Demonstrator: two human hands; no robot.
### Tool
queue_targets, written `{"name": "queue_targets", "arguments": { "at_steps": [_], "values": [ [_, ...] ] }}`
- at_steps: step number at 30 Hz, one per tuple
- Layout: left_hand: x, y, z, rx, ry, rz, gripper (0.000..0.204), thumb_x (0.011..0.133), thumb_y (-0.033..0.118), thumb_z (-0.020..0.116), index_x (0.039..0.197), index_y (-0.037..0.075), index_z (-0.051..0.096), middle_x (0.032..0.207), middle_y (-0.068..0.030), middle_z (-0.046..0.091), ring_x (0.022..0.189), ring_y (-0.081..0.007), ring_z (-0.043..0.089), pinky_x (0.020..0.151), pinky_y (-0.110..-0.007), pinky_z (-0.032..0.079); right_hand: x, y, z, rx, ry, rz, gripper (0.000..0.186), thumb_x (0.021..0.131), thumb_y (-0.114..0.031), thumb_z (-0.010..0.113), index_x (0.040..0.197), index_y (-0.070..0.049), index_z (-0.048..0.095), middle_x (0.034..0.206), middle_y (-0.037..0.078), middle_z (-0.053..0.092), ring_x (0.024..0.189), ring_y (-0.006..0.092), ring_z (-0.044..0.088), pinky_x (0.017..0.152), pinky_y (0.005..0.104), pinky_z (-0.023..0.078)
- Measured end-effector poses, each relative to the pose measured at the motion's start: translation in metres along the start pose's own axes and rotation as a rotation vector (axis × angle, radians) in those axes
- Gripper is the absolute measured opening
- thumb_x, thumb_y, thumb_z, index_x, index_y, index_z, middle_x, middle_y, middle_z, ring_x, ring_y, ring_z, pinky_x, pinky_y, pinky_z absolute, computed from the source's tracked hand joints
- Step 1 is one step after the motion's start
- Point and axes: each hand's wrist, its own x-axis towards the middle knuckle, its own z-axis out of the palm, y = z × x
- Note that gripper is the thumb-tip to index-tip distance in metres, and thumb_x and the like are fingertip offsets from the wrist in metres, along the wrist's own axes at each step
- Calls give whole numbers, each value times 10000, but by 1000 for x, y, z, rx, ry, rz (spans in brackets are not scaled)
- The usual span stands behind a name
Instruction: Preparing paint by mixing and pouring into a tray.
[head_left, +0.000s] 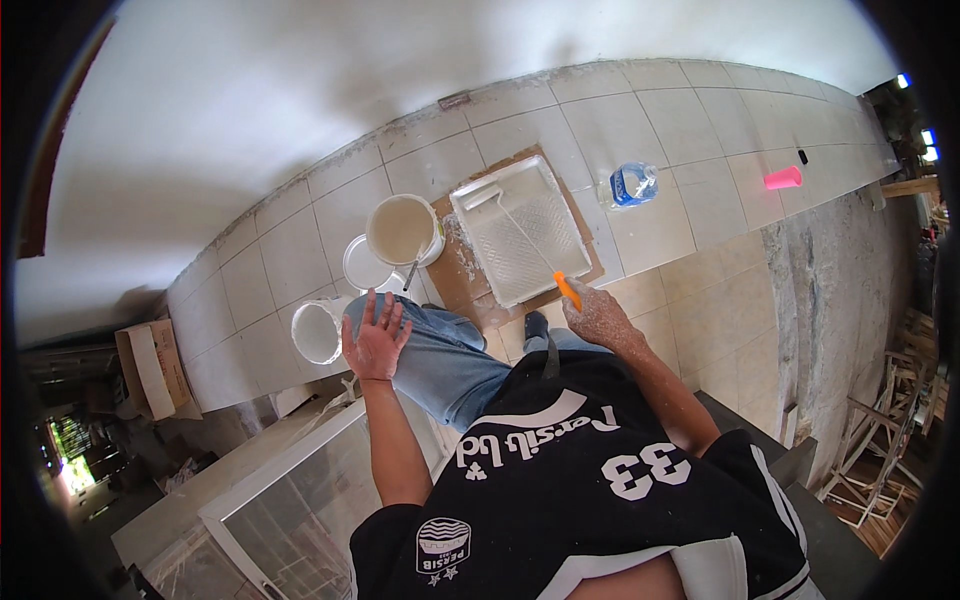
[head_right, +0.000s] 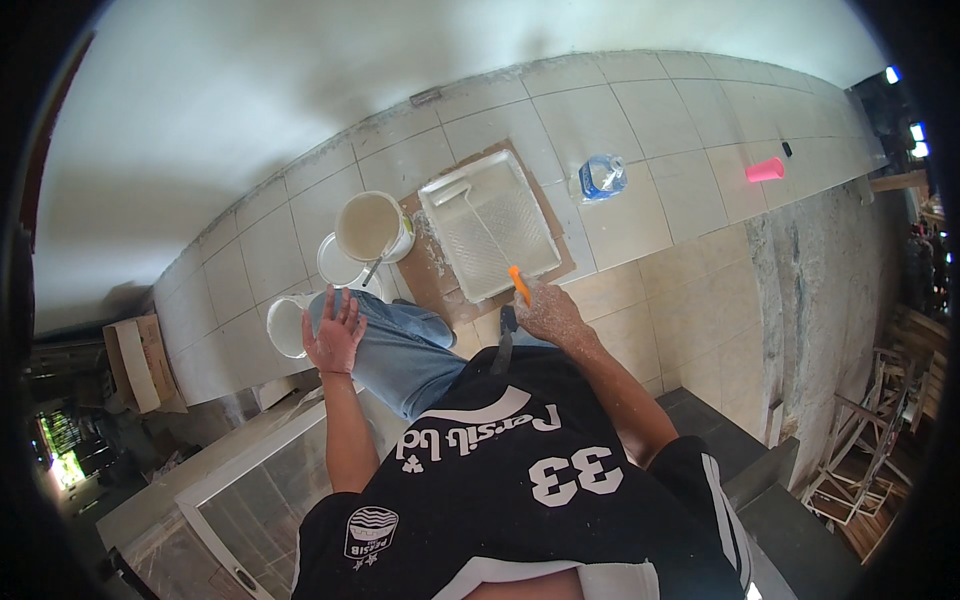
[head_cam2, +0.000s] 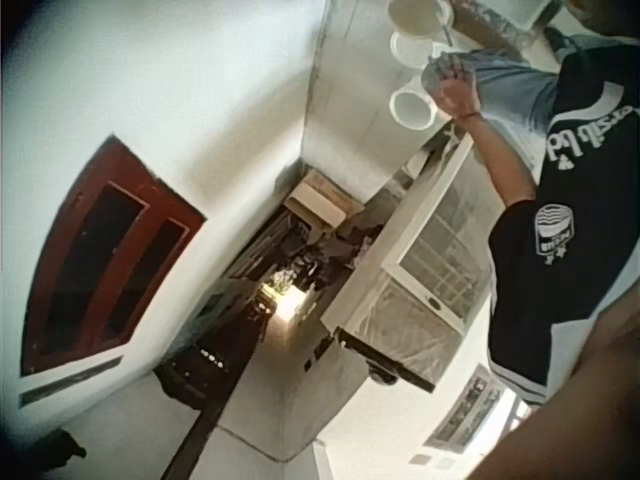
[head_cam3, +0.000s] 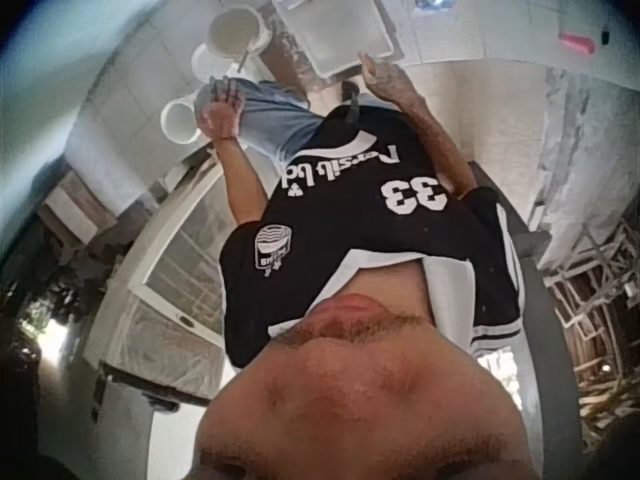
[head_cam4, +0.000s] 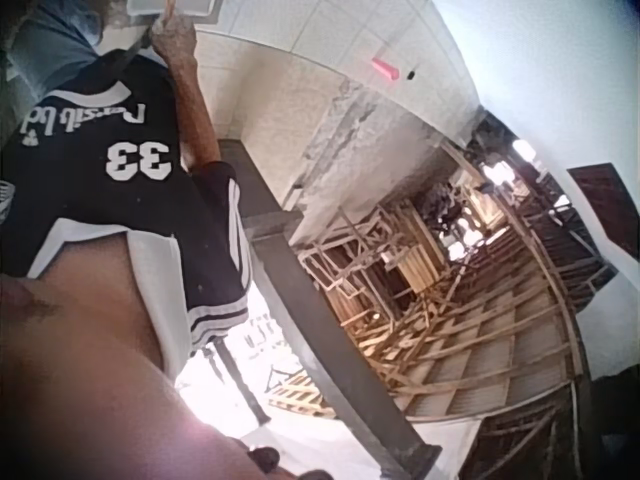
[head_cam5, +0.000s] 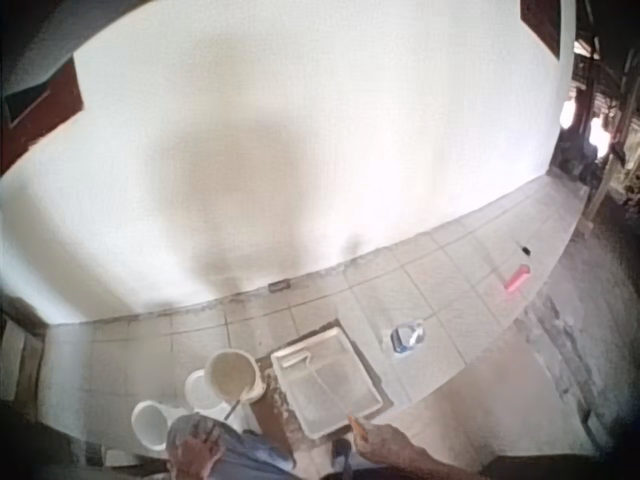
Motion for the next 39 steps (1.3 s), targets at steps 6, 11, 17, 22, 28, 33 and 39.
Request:
{"name": "queue_targets", "arguments": {
  "at_steps": [6,11,17,22,28,33,39],
  "values": [
    [-4,1,-1,-4,0,14,621,915,465,390,1413,125,242,1406,-194,308,1275,-365,335,1032,-589,245,-26,4,-34,-2,-44,104,467,850,-267,448,1256,-39,485,1010,263,608,950,409,583,875,467,438],
    [-7,2,-3,2,-1,13,622,917,467,383,1415,124,237,1402,-198,316,1273,-369,339,1033,-589,244,-27,12,-45,26,-45,167,456,846,-250,483,1252,-42,493,1056,265,591,991,401,568,902,441,426],
    [-6,0,-3,8,-9,4,625,919,472,371,1416,119,236,1406,-202,313,1275,-374,338,1037,-590,233,-3,-3,-11,-105,-64,55,483,843,-283,448,1273,-64,480,923,260,619,899,402,597,830,475,457],
    [-6,0,-2,-1,5,-7,622,919,476,362,1416,123,237,1409,-203,309,1280,-374,332,1038,-592,228,4,-22,-13,-56,-64,56,489,829,-271,471,1262,-44,483,925,269,616,897,408,596,833,465,458],
    [-13,2,-4,0,-12,12,619,919,474,367,1414,124,241,1405,-203,314,1277,-371,336,1037,-590,234,-15,-40,-54,90,-109,-67,474,794,-294,560,1200,-49,538,979,251,618,921,385,600,847,435,457],
    [-12,1,-3,-2,-12,10,616,919,473,366,1411,120,247,1406,-201,312,1276,-371,336,1037,-592,235,-7,-55,-59,125,-108,-104,445,766,-352,615,1105,-65,596,965,228,629,911,377,604,848,420,456],
    [-13,-1,-2,8,-14,14,618,920,473,368,1410,117,245,1405,-200,314,1270,-373,344,1035,-591,236,19,-54,-35,122,53,-212,411,776,-387,609,1054,-85,625,903,215,641,872,371,614,826,423,465]
  ]
}}
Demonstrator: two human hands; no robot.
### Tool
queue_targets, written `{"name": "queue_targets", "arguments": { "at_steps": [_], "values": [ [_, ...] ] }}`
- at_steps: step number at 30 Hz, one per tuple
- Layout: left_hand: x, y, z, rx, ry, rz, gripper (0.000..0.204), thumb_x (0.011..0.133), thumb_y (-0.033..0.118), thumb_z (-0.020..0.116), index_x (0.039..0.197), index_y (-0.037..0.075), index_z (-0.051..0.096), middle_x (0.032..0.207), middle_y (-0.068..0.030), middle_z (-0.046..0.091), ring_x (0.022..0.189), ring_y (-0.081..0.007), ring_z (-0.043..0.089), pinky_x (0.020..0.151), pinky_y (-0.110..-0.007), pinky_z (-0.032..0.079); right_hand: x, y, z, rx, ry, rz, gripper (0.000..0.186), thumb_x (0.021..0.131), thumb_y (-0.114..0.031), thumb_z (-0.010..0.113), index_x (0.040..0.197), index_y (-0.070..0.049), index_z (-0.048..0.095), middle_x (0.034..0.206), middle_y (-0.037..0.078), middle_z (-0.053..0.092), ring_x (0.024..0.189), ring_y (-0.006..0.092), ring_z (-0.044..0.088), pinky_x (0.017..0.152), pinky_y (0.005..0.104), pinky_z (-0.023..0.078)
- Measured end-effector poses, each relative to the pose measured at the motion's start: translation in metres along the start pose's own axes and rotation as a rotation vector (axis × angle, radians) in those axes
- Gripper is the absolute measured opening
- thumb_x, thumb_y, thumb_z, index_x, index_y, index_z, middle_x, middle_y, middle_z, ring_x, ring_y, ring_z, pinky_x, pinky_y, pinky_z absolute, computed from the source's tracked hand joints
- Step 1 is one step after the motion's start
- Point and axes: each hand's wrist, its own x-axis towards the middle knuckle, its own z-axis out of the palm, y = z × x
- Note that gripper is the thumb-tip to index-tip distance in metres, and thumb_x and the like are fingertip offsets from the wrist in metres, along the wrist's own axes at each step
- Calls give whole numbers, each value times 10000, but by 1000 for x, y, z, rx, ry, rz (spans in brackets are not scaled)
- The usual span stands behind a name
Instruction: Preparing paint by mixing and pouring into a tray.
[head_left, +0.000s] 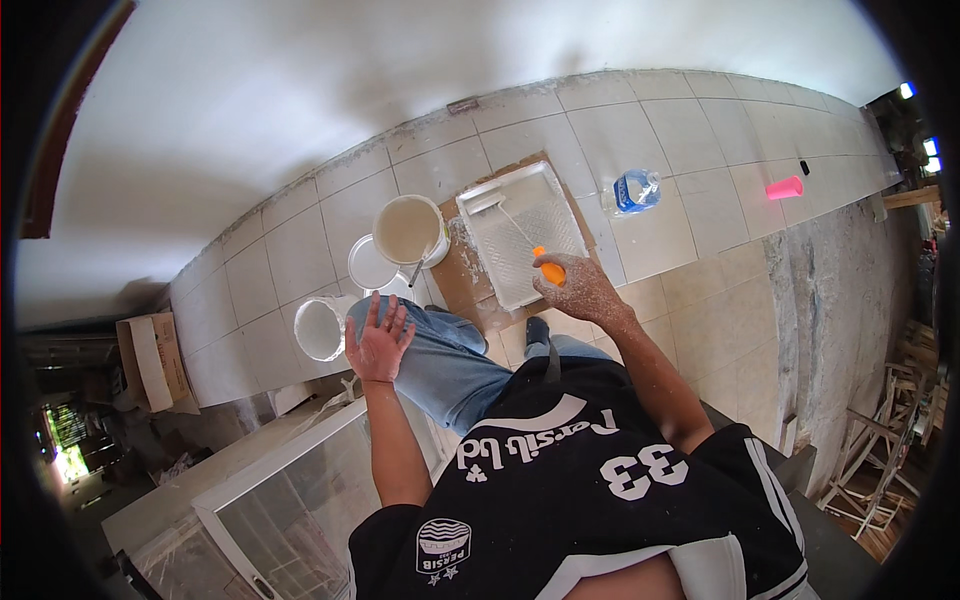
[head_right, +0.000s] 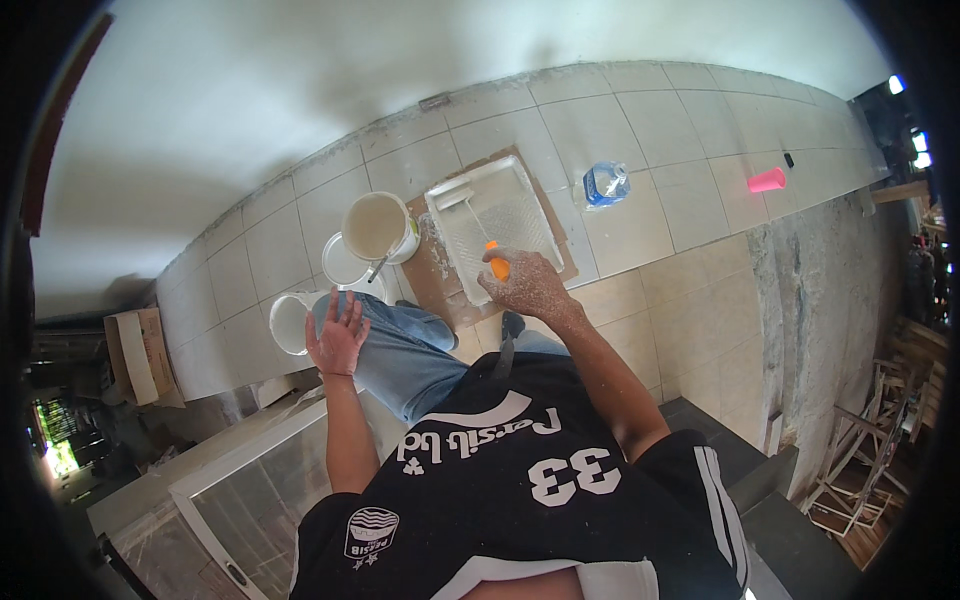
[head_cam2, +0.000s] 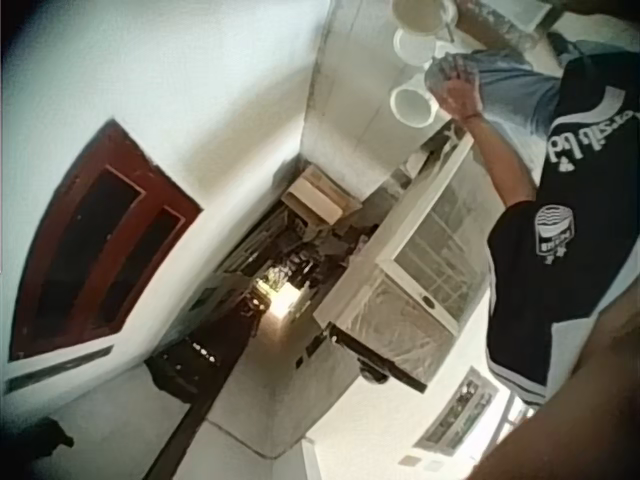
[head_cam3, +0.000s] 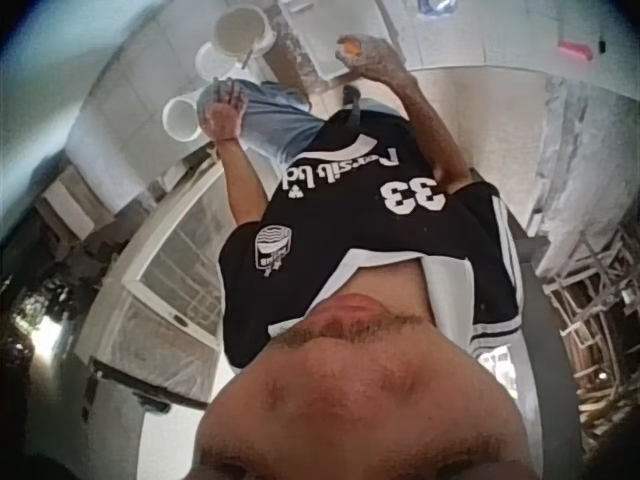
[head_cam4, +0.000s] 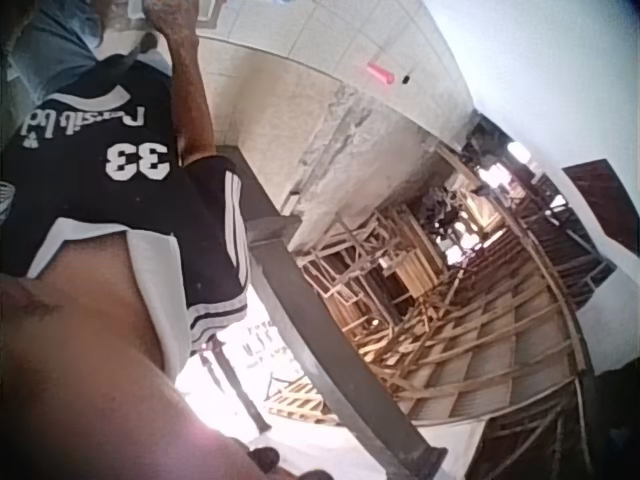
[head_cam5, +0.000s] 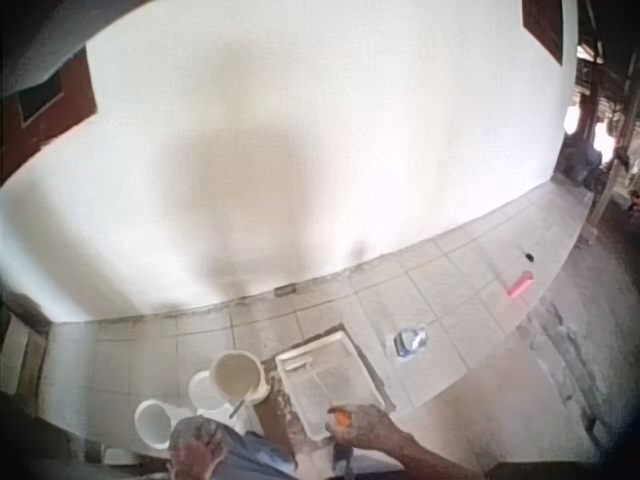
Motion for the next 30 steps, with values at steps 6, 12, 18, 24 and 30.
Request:
{"name": "queue_targets", "arguments": {
  "at_steps": [6,12,18,24,30],
  "values": [
    [-3,0,0,-13,3,9,613,922,473,365,1408,118,250,1407,-201,311,1277,-376,335,1037,-589,231,-5,-16,-6,-45,1,34,404,784,-426,590,1000,-89,652,877,199,649,834,351,628,805,421,476],
    [-3,1,-1,-12,-18,-1,616,923,478,358,1411,119,245,1410,-202,307,1283,-372,327,1044,-587,218,7,-25,-4,-72,-23,62,412,803,-430,585,995,-73,662,905,200,650,855,333,625,831,405,465],
    [-4,2,-4,-21,-16,0,622,920,477,360,1414,120,236,1420,-197,290,1290,-368,316,1042,-595,213,-1,-31,-8,-80,-57,97,426,804,-450,581,993,-77,664,895,198,652,852,341,625,824,417,465],
    [-3,2,-4,-27,-22,-7,627,917,477,367,1417,126,228,1427,-193,278,1291,-367,313,1037,-598,219,6,-23,5,-71,1,65,422,805,-447,582,988,-76,665,883,195,654,844,342,628,816,414,471],
    [-5,4,-4,-24,-9,1,627,915,481,368,1416,130,233,1418,-192,294,1284,-367,322,1036,-594,227,-4,-29,-2,-62,-26,101,419,802,-442,589,976,-68,664,896,190,653,855,344,624,820,413,470]
  ]
}}
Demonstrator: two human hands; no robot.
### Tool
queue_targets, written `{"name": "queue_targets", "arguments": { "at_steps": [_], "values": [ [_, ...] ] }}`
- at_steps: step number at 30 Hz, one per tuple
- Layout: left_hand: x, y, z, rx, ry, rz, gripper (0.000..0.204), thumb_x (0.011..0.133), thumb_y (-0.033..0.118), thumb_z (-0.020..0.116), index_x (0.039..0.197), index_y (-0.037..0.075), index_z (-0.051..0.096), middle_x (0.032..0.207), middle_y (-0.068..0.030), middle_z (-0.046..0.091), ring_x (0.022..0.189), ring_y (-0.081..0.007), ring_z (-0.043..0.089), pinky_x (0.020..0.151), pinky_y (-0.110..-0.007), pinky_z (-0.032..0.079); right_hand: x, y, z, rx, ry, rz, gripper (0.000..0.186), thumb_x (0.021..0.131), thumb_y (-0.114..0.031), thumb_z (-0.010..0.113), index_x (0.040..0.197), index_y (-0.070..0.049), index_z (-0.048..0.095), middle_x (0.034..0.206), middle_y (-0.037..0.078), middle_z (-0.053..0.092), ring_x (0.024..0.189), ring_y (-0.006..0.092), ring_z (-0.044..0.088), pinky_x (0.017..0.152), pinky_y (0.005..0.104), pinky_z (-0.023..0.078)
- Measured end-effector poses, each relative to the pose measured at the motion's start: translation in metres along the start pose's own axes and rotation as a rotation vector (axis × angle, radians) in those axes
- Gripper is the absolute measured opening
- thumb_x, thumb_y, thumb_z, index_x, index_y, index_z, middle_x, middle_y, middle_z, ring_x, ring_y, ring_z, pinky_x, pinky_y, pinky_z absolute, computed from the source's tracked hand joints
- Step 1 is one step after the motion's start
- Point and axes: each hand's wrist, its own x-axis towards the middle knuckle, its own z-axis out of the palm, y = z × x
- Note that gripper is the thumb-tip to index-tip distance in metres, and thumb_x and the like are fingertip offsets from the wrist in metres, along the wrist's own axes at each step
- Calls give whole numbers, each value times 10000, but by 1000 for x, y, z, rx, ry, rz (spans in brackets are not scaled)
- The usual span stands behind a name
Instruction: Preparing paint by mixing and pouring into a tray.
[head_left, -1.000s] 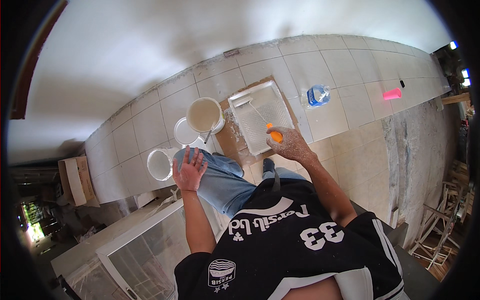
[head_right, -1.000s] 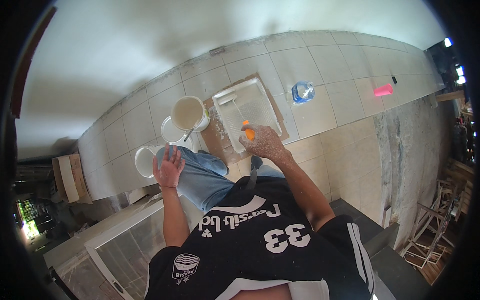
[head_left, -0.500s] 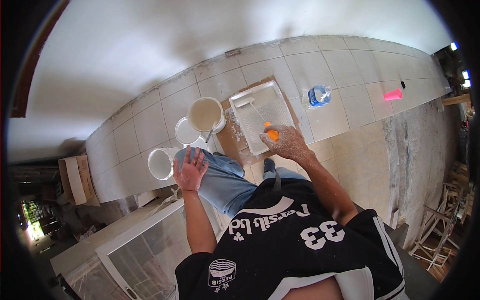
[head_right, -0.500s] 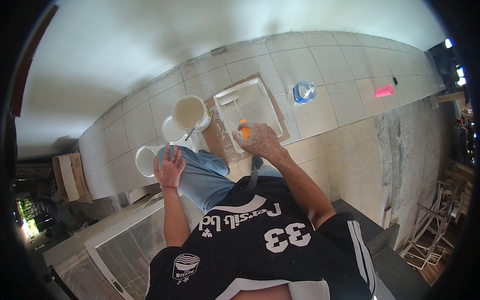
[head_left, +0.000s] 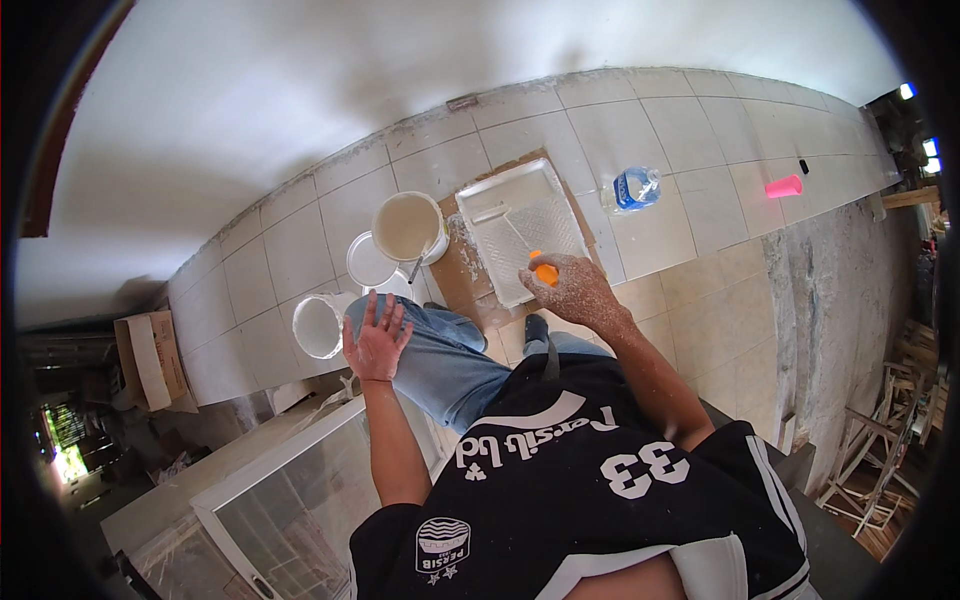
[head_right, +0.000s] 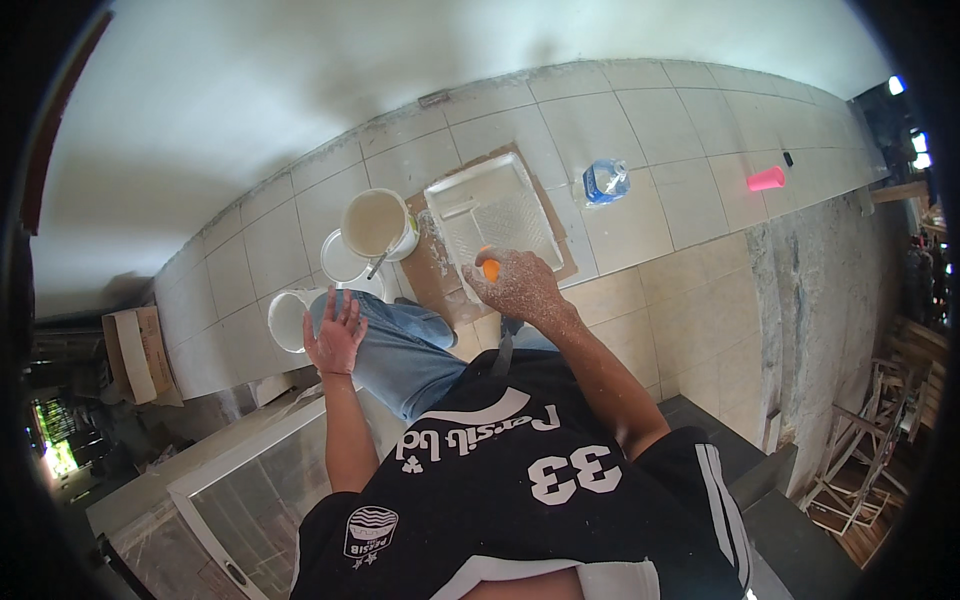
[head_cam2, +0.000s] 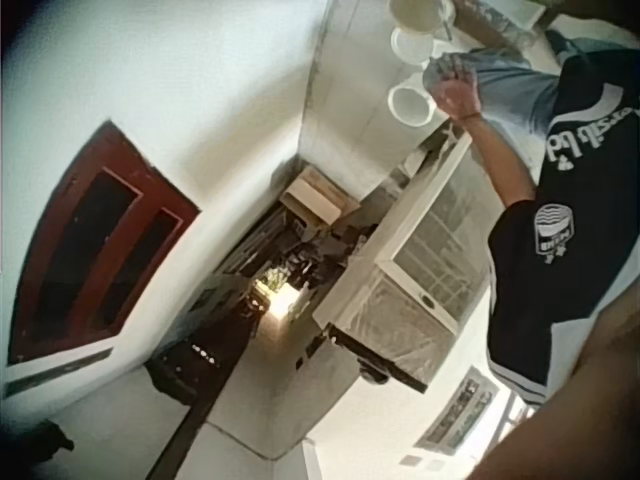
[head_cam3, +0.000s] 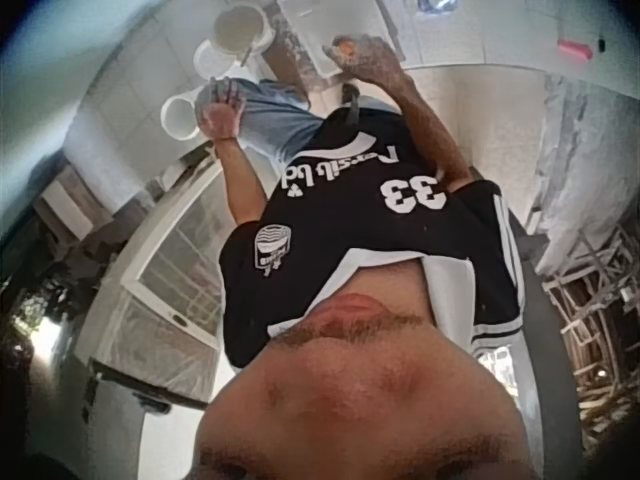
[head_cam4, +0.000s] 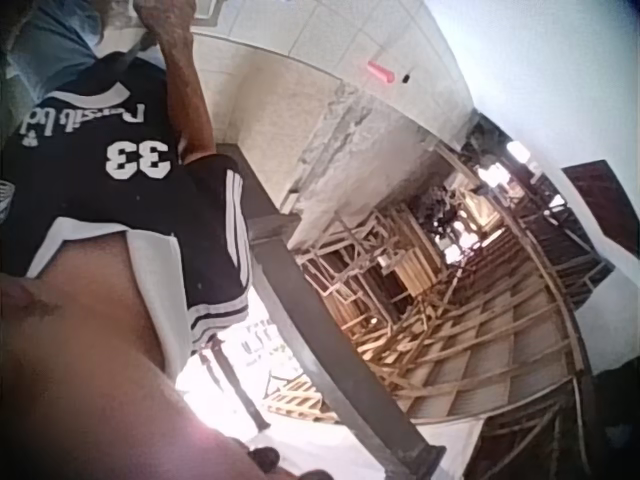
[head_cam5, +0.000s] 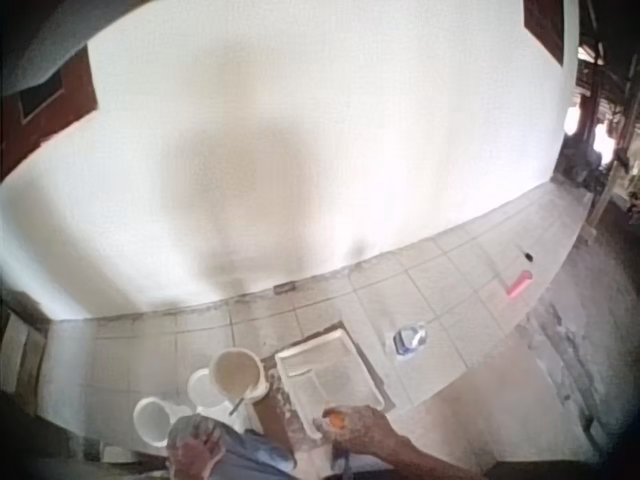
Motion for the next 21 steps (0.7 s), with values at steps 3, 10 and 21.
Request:
{"name": "queue_targets", "arguments": {
  "at_steps": [3,10,21],
  "values": [
    [1,-1,1,3,-3,0,627,914,483,368,1415,129,237,1411,-193,304,1281,-366,327,1036,-592,229,1,5,5,5,10,-8,410,802,-439,589,966,-72,667,884,190,653,840,340,627,807,409,473],
    [1,1,0,-5,11,-6,625,909,476,388,1410,127,254,1410,-191,308,1284,-361,327,1031,-593,237,0,7,6,-33,-9,-45,448,787,-492,572,991,-100,649,841,185,652,829,348,629,799,422,476],
    [-1,0,-1,12,22,11,627,910,474,390,1412,128,245,1411,-189,305,1284,-364,323,1032,-590,238,-3,8,13,-81,-22,-55,461,781,-504,572,1010,-110,648,867,178,654,848,340,629,794,423,479]
  ]
}}
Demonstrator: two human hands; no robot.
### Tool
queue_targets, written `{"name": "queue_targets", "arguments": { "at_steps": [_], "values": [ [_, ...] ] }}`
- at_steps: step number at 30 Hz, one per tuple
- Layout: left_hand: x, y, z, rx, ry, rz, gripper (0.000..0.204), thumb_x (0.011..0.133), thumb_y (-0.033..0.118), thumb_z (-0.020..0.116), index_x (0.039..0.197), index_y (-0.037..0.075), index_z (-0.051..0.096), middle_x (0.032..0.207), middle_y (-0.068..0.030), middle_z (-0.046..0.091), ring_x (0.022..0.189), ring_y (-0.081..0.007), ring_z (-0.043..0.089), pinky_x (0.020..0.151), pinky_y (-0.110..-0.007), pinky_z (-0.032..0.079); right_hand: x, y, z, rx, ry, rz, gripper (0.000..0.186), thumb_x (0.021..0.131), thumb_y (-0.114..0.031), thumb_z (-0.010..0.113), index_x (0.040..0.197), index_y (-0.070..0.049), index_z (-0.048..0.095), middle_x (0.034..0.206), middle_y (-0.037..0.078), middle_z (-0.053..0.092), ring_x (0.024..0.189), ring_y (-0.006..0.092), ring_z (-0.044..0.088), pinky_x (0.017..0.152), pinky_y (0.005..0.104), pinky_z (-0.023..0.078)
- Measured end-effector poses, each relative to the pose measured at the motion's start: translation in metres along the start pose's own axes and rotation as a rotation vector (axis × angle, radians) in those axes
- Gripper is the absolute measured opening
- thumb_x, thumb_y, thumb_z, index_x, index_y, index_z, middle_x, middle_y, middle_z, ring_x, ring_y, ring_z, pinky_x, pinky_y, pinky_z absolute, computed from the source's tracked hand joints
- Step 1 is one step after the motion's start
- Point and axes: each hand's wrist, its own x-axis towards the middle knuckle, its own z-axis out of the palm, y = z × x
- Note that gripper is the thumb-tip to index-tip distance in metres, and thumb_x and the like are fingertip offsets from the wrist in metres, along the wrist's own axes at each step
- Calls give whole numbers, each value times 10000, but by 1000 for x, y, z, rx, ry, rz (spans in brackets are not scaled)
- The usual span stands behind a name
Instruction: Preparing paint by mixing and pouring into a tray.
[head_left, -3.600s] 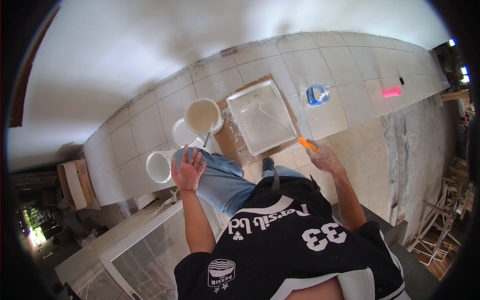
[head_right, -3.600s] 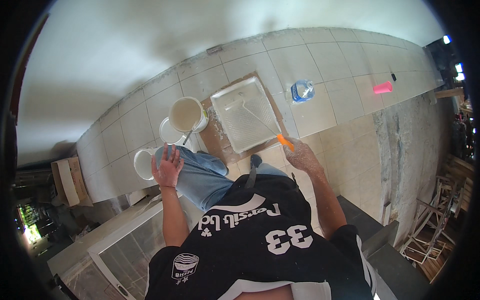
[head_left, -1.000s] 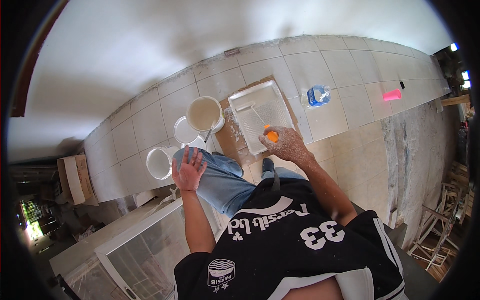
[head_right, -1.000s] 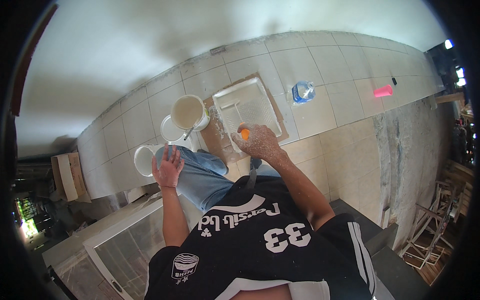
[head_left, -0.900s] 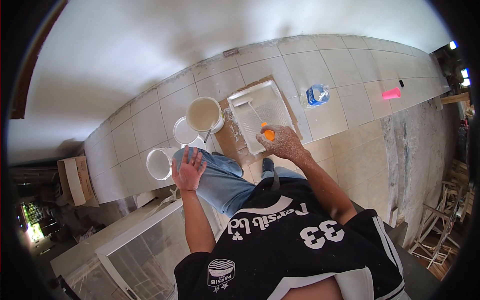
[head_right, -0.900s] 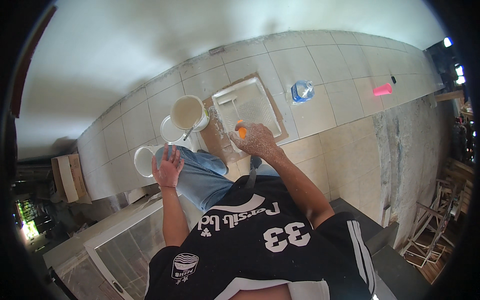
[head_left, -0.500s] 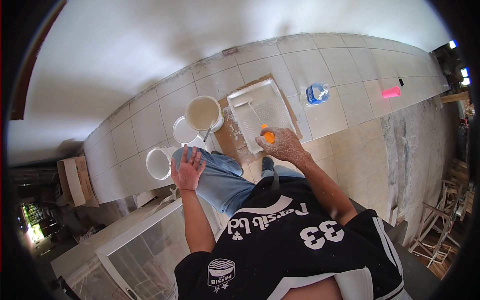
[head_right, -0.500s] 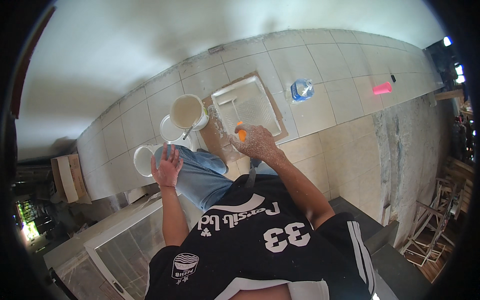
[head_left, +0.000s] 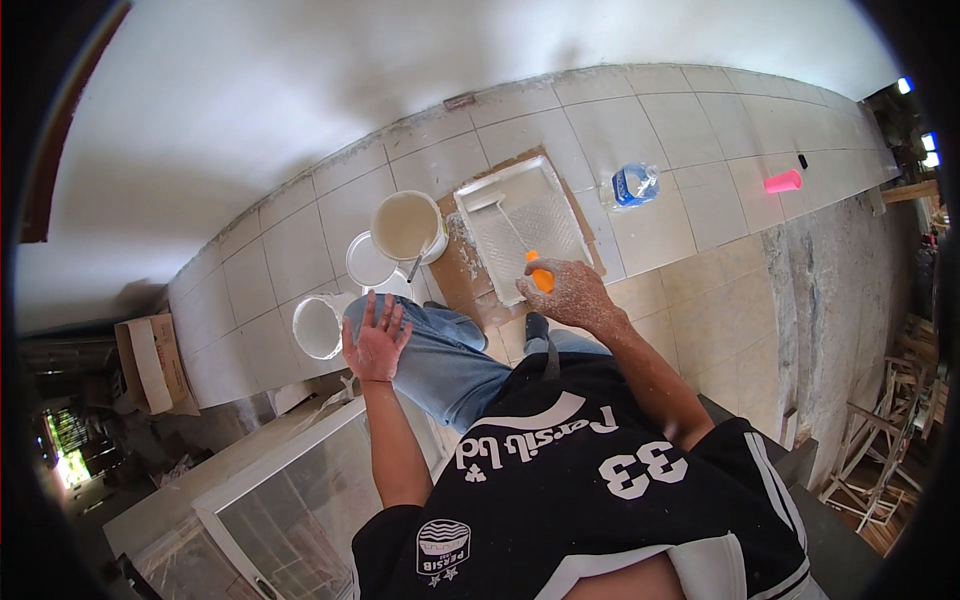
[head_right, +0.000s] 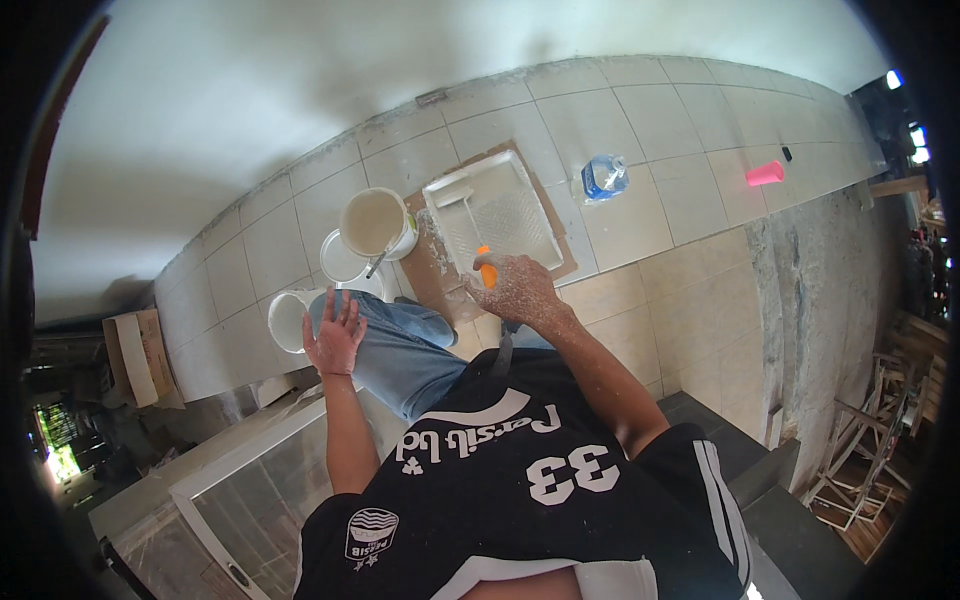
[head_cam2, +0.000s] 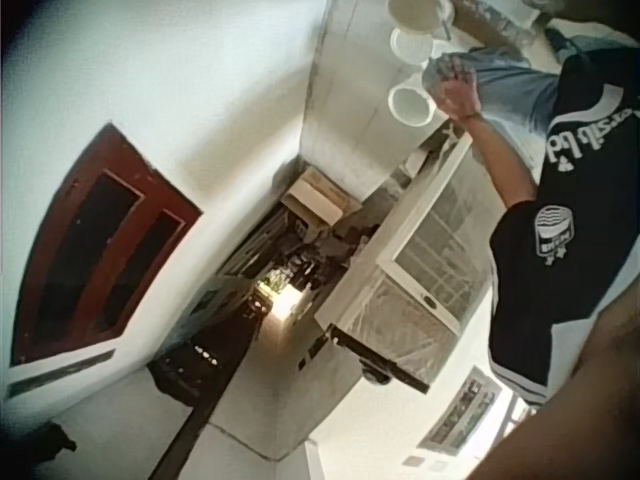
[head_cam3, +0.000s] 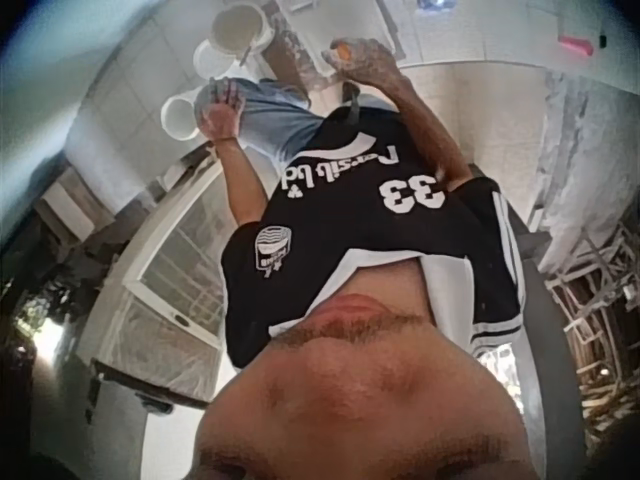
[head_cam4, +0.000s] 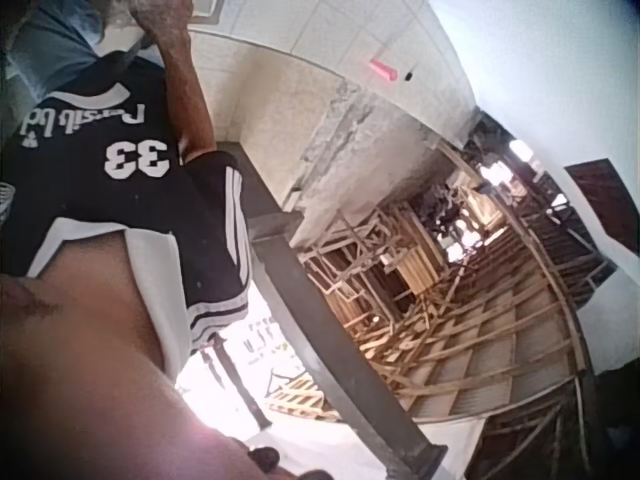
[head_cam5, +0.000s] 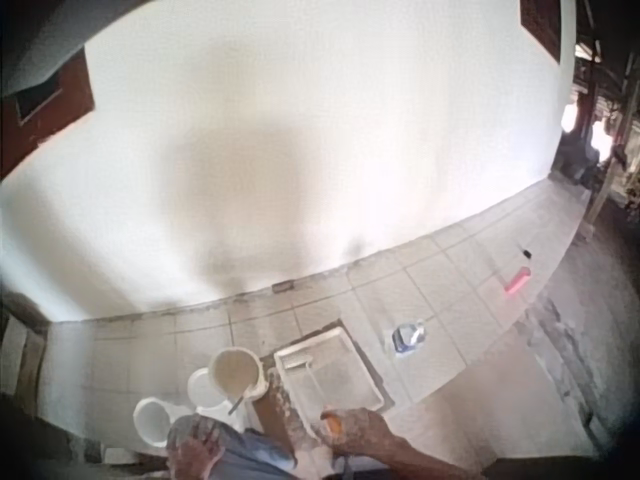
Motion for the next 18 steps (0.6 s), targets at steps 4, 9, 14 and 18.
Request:
{"name": "queue_targets", "arguments": {
  "at_steps": [4,9,14,18],
  "values": [
    [-1,0,1,-3,-18,-1,623,911,469,398,1410,128,247,1411,-189,304,1283,-364,324,1033,-588,239,-5,-3,-7,45,-13,60,407,787,-452,591,970,-94,658,855,187,653,824,341,627,800,417,468],
    [-1,0,-1,16,-31,-8,633,913,476,391,1417,132,227,1423,-184,286,1291,-360,314,1040,-580,231,0,0,0,6,7,14,408,787,-450,587,970,-93,658,842,185,654,808,333,631,793,410,472],
    [-1,0,-1,0,1,1,624,908,477,405,1405,128,261,1411,-183,305,1284,-357,327,1034,-589,240,-8,2,-3,34,14,31,402,774,-447,599,974,-103,660,839,187,653,810,342,630,775,409,479],
    [0,-1,1,7,4,-1,621,908,477,402,1402,127,268,1406,-182,316,1278,-358,336,1033,-588,241,-6,5,4,29,-14,45,402,773,-449,598,971,-105,663,840,184,655,805,341,633,769,410,483]
  ]
}}
